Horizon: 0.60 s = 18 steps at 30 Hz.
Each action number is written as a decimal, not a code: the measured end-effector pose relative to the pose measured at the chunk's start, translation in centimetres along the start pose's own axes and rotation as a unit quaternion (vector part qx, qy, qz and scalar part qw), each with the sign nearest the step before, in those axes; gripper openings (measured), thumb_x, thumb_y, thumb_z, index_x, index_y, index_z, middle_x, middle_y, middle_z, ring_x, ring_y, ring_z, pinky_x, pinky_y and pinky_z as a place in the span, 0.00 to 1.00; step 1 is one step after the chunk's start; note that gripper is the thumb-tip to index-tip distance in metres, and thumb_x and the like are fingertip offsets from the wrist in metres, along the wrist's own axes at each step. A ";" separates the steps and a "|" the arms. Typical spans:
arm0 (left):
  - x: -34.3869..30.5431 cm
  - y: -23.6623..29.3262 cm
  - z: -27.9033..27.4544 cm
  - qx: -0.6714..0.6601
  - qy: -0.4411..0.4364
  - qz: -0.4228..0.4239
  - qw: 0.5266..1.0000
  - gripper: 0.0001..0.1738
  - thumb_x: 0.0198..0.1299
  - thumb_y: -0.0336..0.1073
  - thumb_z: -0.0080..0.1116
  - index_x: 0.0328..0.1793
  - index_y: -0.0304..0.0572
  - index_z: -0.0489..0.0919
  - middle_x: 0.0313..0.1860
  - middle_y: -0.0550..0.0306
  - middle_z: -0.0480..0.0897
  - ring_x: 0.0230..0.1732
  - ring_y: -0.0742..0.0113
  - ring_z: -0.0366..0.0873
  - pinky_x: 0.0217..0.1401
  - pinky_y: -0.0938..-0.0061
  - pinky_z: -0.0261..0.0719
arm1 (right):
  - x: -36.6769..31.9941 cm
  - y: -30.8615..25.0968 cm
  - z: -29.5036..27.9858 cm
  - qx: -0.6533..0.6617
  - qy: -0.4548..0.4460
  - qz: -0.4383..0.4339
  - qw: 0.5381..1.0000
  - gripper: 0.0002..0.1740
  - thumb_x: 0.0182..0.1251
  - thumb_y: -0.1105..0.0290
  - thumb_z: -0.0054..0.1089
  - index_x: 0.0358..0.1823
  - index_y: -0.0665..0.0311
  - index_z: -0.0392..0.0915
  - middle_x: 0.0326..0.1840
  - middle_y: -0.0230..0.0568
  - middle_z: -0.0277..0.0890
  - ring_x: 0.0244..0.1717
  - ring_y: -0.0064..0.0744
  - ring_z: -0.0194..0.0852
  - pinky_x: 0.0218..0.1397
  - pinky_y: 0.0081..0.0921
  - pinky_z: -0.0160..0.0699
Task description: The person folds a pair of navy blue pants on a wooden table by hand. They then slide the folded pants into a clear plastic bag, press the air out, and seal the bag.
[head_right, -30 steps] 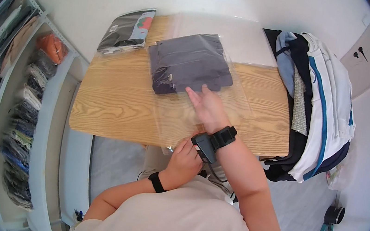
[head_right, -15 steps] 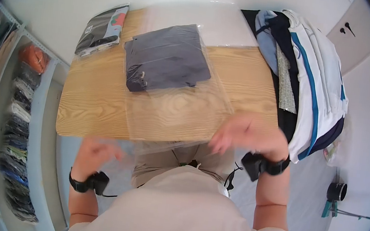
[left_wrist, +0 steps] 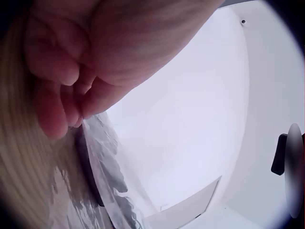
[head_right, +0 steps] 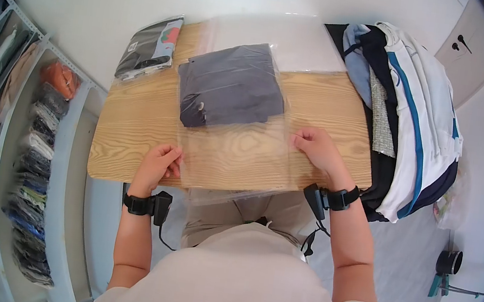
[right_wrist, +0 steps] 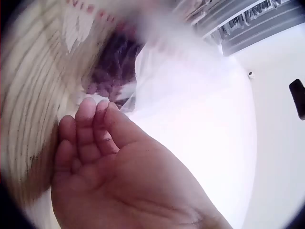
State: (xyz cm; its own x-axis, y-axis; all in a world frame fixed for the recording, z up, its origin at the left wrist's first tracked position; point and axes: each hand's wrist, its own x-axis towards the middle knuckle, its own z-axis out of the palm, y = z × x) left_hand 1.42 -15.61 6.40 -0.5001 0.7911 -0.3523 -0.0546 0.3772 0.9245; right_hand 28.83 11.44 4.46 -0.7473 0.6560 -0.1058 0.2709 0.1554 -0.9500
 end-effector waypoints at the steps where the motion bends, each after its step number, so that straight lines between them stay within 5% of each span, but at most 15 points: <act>1: 0.0 -0.2 -0.1 -0.007 0.001 0.005 1.000 0.14 0.67 0.44 0.53 0.33 0.45 0.77 0.27 0.66 0.77 0.21 0.79 0.75 0.21 0.86 0.63 | -0.3 -0.5 0.0 0.000 0.002 0.000 1.000 0.18 0.68 0.60 0.57 0.25 0.66 0.77 0.21 0.27 0.70 0.25 0.18 0.64 0.31 0.17 0.64; 3: 0.0 -0.3 -0.1 -0.019 0.013 0.009 1.000 0.13 0.67 0.44 0.53 0.32 0.45 0.77 0.26 0.67 0.77 0.21 0.79 0.75 0.21 0.86 0.63 | -1.0 -1.8 0.5 0.118 0.098 0.063 0.986 0.17 0.67 0.61 0.57 0.23 0.64 0.77 0.19 0.26 0.70 0.24 0.18 0.64 0.31 0.17 0.63; 7: -0.3 -0.1 0.3 -0.011 0.041 0.012 0.999 0.12 0.67 0.42 0.53 0.31 0.46 0.76 0.24 0.68 0.76 0.21 0.80 0.74 0.21 0.86 0.64 | -0.3 -3.7 1.4 0.154 0.134 0.071 0.976 0.16 0.67 0.62 0.58 0.23 0.63 0.76 0.18 0.26 0.68 0.22 0.17 0.63 0.27 0.17 0.60; 9: -0.3 -0.2 0.3 -0.015 0.042 0.023 0.999 0.12 0.67 0.41 0.53 0.31 0.46 0.76 0.23 0.68 0.75 0.21 0.80 0.74 0.22 0.86 0.64 | 1.0 -1.8 1.4 0.037 0.056 0.064 0.996 0.16 0.68 0.62 0.57 0.23 0.62 0.76 0.18 0.26 0.68 0.20 0.17 0.60 0.23 0.18 0.57; 18: -1.3 -2.0 -1.0 -0.045 0.082 0.055 0.994 0.11 0.64 0.37 0.53 0.28 0.45 0.75 0.21 0.68 0.73 0.20 0.79 0.71 0.22 0.85 0.64 | -2.7 -0.1 -1.0 0.148 0.029 0.027 0.988 0.11 0.65 0.68 0.58 0.25 0.65 0.76 0.21 0.26 0.69 0.24 0.16 0.61 0.28 0.17 0.59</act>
State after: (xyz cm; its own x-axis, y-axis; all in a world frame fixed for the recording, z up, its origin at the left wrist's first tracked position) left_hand 1.34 -17.89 5.14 -0.6407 0.7335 -0.2268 -0.0651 0.2424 0.9680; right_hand 31.42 10.35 5.15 -0.6979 0.7004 -0.1494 0.1131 -0.0982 -0.9887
